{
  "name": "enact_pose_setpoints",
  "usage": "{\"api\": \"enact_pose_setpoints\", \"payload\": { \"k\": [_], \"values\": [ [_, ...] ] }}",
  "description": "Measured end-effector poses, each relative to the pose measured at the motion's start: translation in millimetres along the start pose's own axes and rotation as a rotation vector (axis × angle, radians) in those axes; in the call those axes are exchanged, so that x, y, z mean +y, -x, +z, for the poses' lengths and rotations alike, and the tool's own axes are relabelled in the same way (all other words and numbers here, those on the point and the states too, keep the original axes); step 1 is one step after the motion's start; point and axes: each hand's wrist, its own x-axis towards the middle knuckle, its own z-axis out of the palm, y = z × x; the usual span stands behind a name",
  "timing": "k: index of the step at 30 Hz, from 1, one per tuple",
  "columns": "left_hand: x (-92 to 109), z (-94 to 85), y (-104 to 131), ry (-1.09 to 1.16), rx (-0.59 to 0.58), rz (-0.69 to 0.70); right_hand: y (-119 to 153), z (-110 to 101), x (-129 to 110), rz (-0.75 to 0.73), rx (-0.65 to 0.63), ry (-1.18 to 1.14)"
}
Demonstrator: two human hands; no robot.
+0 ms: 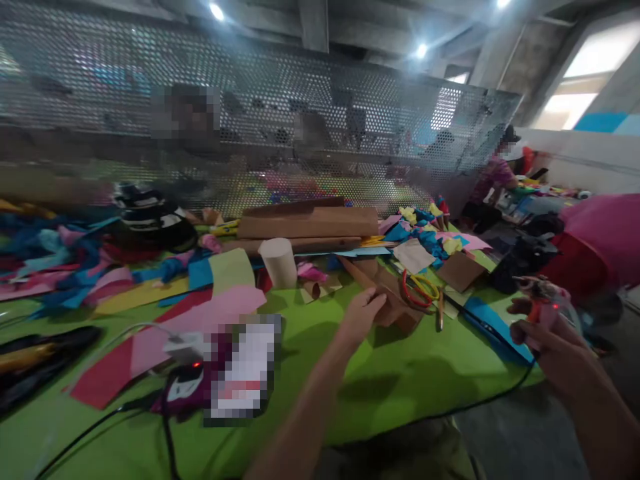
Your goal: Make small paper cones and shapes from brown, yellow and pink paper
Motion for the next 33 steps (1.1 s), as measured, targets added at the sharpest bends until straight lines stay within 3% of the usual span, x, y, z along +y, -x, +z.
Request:
{"api": "enact_pose_setpoints", "payload": {
  "k": [4, 7, 11, 16, 22, 33],
  "values": [
    [-4, -0.7, -3, -0.064, -0.062, 0.047, 8, 42, -31, 0.306, -0.101, -0.250],
    [-5, -0.3, -3, -0.134, -0.088, 0.053, 10, 63, -41, 0.401, -0.214, -0.331],
    [1, 0.2, 1, -0.243, -0.133, 0.072, 11, 83, -39, 0.344, -0.350, -0.249],
    [14, 1.3, 7, -0.401, -0.136, 0.086, 12, 99, -32, 0.188, -0.371, 0.019],
    [18, 3.3, 9, -0.480, -0.154, 0.103, 14, 111, -45, 0.029, -0.459, 0.160],
    [17, 5.2, 9, -0.501, -0.116, 0.138, 14, 112, -38, 0.062, -0.464, 0.140]
  ]
}}
